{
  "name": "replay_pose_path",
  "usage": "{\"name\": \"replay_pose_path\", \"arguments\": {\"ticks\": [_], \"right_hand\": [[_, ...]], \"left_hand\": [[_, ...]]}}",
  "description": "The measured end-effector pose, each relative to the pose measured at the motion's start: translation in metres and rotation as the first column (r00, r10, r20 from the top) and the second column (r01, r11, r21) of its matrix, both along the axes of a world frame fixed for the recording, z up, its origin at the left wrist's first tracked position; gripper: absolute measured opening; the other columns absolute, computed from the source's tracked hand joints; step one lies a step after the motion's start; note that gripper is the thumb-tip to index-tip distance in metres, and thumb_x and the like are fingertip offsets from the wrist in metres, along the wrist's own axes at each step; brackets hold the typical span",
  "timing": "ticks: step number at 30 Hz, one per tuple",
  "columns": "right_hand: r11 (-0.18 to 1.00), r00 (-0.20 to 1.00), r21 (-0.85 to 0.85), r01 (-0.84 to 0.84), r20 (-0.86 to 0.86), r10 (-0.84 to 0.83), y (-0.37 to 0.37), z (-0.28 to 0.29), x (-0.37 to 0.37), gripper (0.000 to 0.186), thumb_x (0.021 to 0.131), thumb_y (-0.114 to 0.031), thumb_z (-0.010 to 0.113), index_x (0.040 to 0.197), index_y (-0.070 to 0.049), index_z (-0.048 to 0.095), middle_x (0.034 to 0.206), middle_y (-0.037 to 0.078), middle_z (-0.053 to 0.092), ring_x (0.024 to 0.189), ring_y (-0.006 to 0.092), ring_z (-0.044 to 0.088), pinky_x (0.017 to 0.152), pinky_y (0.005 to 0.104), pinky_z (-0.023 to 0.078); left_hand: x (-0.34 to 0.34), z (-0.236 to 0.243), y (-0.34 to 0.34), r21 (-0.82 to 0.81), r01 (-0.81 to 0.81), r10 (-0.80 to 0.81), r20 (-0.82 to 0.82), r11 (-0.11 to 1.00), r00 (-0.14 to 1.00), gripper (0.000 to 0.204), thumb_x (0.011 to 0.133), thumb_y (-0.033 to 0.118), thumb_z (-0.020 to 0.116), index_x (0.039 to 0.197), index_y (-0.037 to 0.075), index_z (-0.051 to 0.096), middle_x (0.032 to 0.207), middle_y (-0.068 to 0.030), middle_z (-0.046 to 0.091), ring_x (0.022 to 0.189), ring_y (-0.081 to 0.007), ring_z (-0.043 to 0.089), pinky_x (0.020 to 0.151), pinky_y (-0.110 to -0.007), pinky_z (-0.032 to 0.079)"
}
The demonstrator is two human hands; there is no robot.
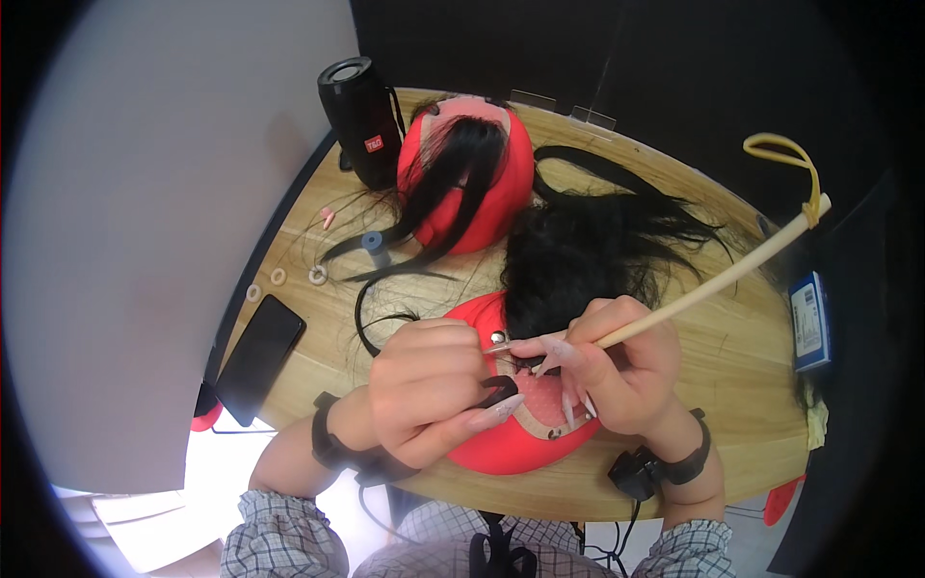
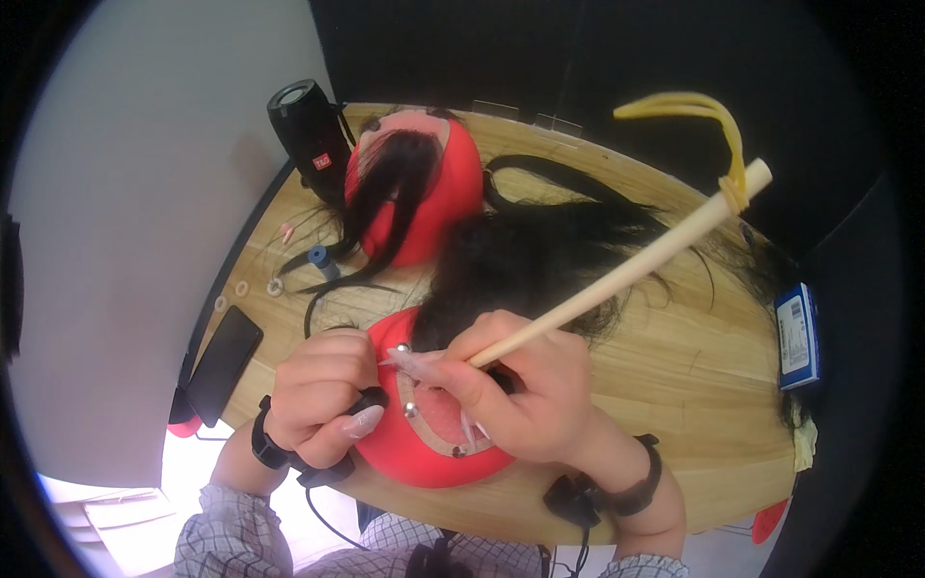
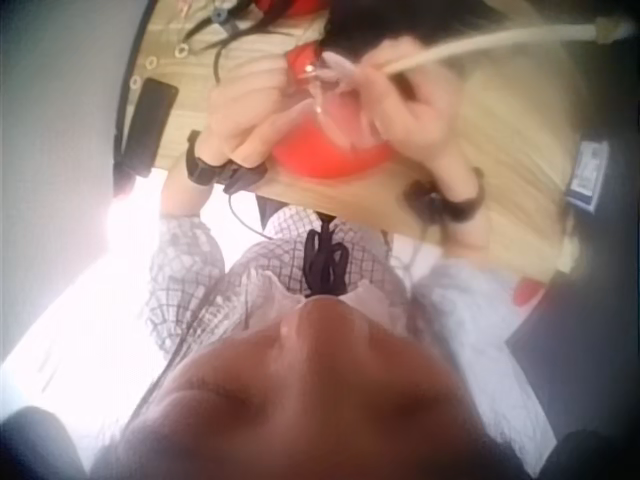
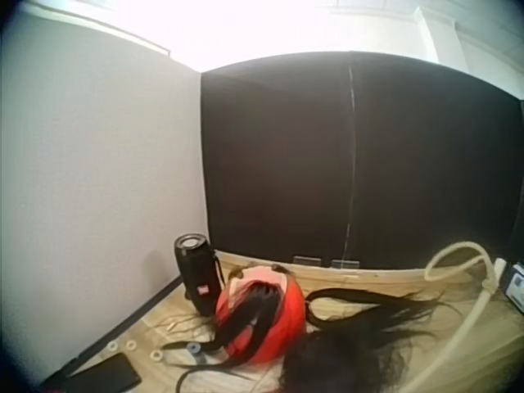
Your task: The recorder is ventilating hair into a wig cap mounted on a mannequin head using a needle and a guide stick.
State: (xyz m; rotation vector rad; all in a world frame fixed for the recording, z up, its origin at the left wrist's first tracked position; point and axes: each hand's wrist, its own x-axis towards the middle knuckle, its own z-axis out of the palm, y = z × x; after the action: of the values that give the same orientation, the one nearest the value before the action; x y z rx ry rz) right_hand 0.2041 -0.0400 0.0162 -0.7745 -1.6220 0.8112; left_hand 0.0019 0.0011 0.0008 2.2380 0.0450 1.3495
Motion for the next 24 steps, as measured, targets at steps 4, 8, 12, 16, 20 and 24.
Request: {"name": "replay_pose_path", "arguments": {"ticks": [4, 8, 12, 16, 20, 24], "right_hand": [[0.991, 0.997, -0.131, -0.022, -0.077, 0.012, -0.001, 0.003, -0.002, 0.005, 0.085, 0.0, 0.063, 0.08, 0.001, 0.062, 0.064, 0.005, 0.063, 0.051, 0.006, 0.057, 0.045, 0.0192, 0.042], [0.983, 0.984, -0.175, -0.059, -0.173, 0.028, 0.0, 0.004, -0.002, 0.009, 0.086, -0.002, 0.062, 0.079, 0.002, 0.062, 0.064, 0.004, 0.064, 0.049, 0.0044, 0.055, 0.044, 0.0182, 0.04], [0.94, 0.968, -0.311, -0.139, -0.244, 0.063, 0.002, 0.004, 0.003, 0.01, 0.087, -0.004, 0.062, 0.081, 0.002, 0.064, 0.064, 0.003, 0.063, 0.05, 0.0031, 0.054, 0.044, 0.017, 0.038], [0.943, 0.968, -0.289, -0.168, -0.228, 0.103, 0.003, 0.006, 0.005, 0.009, 0.086, -0.006, 0.064, 0.084, 0.002, 0.068, 0.063, 0.001, 0.062, 0.05, 0.002, 0.053, 0.044, 0.0163, 0.037], [0.93, 0.966, -0.314, -0.189, -0.23, 0.118, 0.002, 0.008, 0.004, 0.008, 0.085, -0.006, 0.065, 0.084, 0.001, 0.068, 0.063, 0.001, 0.063, 0.051, 0.0021, 0.055, 0.044, 0.0163, 0.038], [0.939, 0.992, -0.325, -0.112, -0.092, 0.086, 0.002, 0.015, 0.005, 0.017, 0.088, -0.002, 0.06, 0.073, 0.0, 0.052, 0.054, 0.004, 0.056, 0.046, 0.0078, 0.056, 0.058, 0.0257, 0.056]], "left_hand": [[-0.001, -0.001, 0.001, 0.025, -0.005, 0.005, -0.005, 1.0, 1.0, 0.015, 0.072, 0.009, 0.061, 0.066, -0.003, 0.055, 0.064, -0.0128, 0.051, 0.051, -0.0273, 0.046, 0.045, -0.036, 0.033], [0.0, -0.002, 0.001, 0.062, -0.009, 0.011, -0.021, 0.998, 1.0, 0.017, 0.073, 0.011, 0.062, 0.064, -0.001, 0.054, 0.064, -0.0125, 0.051, 0.051, -0.027, 0.047, 0.045, -0.035, 0.033], [0.0, 0.0, 0.001, 0.104, -0.01, 0.017, -0.061, 0.995, 0.998, 0.017, 0.071, 0.011, 0.063, 0.063, 0.001, 0.053, 0.064, -0.0103, 0.05, 0.051, -0.0249, 0.047, 0.045, -0.034, 0.032], [-0.002, 0.005, -0.004, 0.281, -0.083, 0.139, -0.186, 0.956, 0.973, 0.011, 0.065, 0.012, 0.062, 0.063, 0.003, 0.057, 0.06, -0.0052, 0.048, 0.049, -0.0207, 0.046, 0.045, -0.032, 0.032], [-0.003, 0.008, -0.008, 0.415, -0.131, 0.233, -0.207, 0.901, 0.95, 0.01, 0.06, 0.013, 0.064, 0.063, 0.006, 0.058, 0.058, -0.0032, 0.046, 0.048, -0.0173, 0.044, 0.044, -0.03, 0.03], [-0.003, 0.011, -0.01, 0.476, -0.154, 0.308, -0.264, 0.866, 0.914, 0.012, 0.056, 0.012, 0.064, 0.059, 0.007, 0.053, 0.058, -0.0029, 0.046, 0.048, -0.0174, 0.043, 0.044, -0.028, 0.03]]}}
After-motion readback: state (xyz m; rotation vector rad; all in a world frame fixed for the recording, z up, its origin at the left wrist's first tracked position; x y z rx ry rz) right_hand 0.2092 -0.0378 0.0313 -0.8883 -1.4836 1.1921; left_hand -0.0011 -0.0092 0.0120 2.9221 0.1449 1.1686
